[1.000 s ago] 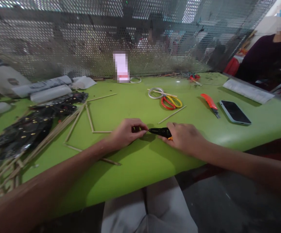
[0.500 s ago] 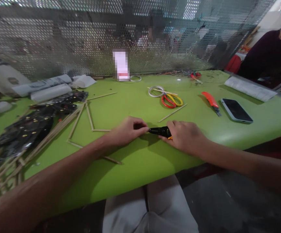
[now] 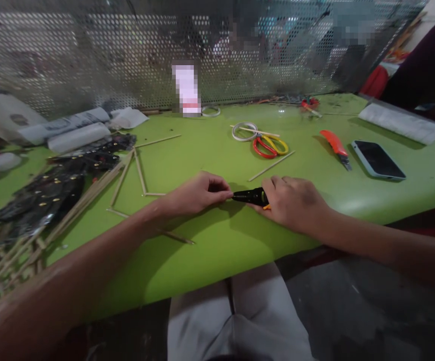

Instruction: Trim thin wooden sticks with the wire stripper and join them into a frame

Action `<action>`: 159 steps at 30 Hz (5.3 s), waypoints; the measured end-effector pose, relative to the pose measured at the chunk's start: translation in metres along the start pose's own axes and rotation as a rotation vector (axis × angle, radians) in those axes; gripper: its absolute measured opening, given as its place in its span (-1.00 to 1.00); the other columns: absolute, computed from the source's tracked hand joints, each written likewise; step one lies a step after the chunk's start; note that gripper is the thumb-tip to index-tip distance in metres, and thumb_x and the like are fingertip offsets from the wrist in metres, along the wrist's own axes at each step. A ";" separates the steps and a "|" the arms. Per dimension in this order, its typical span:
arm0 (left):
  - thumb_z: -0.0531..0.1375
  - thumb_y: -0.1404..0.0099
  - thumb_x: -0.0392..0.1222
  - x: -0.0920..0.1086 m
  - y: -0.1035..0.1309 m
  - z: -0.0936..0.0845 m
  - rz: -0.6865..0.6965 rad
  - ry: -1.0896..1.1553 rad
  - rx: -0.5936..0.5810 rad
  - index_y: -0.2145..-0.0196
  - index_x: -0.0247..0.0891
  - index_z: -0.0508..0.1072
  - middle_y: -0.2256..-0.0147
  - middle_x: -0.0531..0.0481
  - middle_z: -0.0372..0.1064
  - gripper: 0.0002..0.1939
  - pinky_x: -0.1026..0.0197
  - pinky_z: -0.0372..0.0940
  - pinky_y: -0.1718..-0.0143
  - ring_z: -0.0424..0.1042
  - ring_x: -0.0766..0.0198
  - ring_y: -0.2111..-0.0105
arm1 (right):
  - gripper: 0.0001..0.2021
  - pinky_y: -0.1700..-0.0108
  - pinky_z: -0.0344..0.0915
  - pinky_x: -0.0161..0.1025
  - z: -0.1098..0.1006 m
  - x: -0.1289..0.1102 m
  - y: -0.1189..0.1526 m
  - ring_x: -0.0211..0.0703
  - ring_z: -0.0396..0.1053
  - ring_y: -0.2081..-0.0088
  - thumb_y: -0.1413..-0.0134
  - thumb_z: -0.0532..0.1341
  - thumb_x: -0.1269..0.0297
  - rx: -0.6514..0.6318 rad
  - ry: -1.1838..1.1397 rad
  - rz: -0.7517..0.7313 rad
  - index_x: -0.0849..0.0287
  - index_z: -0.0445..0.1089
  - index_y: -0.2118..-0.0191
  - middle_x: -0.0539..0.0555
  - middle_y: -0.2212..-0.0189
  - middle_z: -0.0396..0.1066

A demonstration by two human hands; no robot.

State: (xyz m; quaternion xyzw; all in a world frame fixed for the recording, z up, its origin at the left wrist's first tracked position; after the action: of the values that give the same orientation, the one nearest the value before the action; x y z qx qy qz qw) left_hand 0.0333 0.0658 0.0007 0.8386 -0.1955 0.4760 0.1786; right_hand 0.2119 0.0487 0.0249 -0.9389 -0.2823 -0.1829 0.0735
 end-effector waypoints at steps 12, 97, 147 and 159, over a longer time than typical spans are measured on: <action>0.20 -0.28 -0.13 0.001 0.000 -0.002 0.005 -0.034 0.022 0.33 -0.34 0.53 0.49 0.04 0.43 -0.79 0.33 0.13 0.51 0.30 0.40 0.53 | -0.42 0.45 -0.16 -0.17 0.000 -0.001 0.000 0.06 0.40 0.34 -0.27 -0.09 -0.15 -0.022 -0.010 -0.004 0.33 0.37 0.15 0.29 0.32 0.44; 0.33 -0.19 -0.19 0.000 0.014 -0.006 0.009 0.074 0.139 0.36 -0.31 0.53 0.47 0.04 0.48 -0.88 0.42 0.30 0.44 0.42 0.41 0.47 | -0.50 0.49 -0.16 -0.18 0.007 0.003 -0.002 0.02 0.42 0.38 -0.26 -0.03 -0.10 -0.088 -0.144 -0.002 0.28 0.37 0.13 0.25 0.31 0.48; 0.28 -0.19 -0.23 0.005 0.014 -0.006 0.102 -0.012 0.168 0.34 -0.32 0.53 0.41 -0.02 0.48 -0.90 0.34 0.32 0.40 0.43 0.34 0.42 | -0.53 0.50 -0.22 -0.20 0.001 0.001 -0.005 0.07 0.48 0.37 -0.26 -0.05 -0.07 -0.089 -0.079 -0.049 0.27 0.34 0.15 0.24 0.32 0.52; 0.27 -0.17 -0.28 0.009 0.013 -0.006 0.148 -0.016 0.179 0.44 -0.28 0.52 0.41 -0.01 0.44 -0.95 0.30 0.35 0.32 0.42 0.33 0.38 | -0.47 0.50 -0.21 -0.20 0.004 0.000 -0.006 0.05 0.47 0.37 -0.26 -0.06 -0.13 -0.152 -0.079 -0.028 0.28 0.33 0.08 0.26 0.28 0.52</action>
State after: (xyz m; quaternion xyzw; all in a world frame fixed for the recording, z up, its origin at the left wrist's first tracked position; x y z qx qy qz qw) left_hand 0.0265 0.0559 0.0129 0.8381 -0.2151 0.4969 0.0658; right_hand 0.2095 0.0549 0.0218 -0.9442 -0.2833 -0.1677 -0.0116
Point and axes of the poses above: each hand's wrist, its own y-axis away from the middle knuckle, its own z-axis out of the palm, x = y × z, the point moved 5 cm from there along -y, towards the middle knuckle
